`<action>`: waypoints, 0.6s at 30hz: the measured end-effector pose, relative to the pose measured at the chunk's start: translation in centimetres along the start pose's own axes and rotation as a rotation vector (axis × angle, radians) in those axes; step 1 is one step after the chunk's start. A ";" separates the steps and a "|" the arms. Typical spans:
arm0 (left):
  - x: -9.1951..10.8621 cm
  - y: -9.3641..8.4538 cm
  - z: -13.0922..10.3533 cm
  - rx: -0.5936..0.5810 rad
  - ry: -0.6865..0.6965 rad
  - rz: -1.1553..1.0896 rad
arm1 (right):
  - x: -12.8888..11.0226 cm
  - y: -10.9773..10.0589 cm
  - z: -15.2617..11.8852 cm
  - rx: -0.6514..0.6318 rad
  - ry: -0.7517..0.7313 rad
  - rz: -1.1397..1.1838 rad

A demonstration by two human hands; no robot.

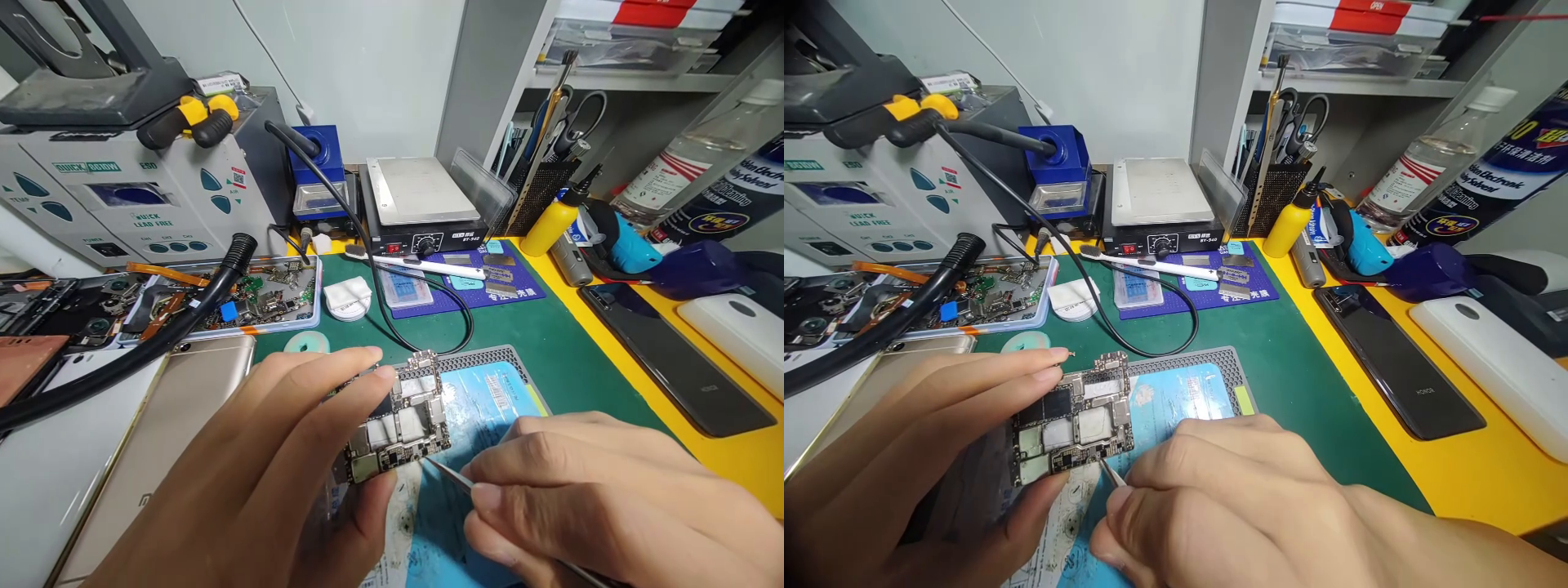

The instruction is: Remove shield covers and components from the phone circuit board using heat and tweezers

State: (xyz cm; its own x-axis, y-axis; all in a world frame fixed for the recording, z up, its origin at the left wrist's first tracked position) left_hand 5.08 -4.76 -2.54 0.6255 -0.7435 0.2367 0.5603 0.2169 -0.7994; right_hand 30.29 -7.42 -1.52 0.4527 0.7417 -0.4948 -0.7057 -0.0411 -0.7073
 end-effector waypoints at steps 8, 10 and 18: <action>-0.2 0.1 -0.2 -0.016 -0.021 -0.009 | -0.4 0.6 0.6 0.071 0.010 -0.015; -0.3 0.0 -0.1 -0.025 -0.001 -0.027 | -0.5 0.7 0.7 0.086 0.003 -0.024; -0.3 -0.2 -0.1 -0.056 -0.033 -0.029 | -1.1 -0.1 1.0 0.042 0.003 -0.039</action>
State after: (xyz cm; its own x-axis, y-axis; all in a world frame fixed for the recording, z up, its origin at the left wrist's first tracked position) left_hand 4.72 -4.63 -2.55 0.6274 -0.7277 0.2772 0.5479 0.1594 -0.8212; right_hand 29.33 -7.52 -0.38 0.4816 0.7402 -0.4692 -0.7098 0.0155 -0.7042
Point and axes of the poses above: each hand's wrist, its own z-axis towards the middle knuckle, its own y-axis out of the palm, x = y × z, the point moved 3 cm from there along z, towards the middle knuckle, and after that the axes turned 1 degree about -x, right-handed, at the moved point
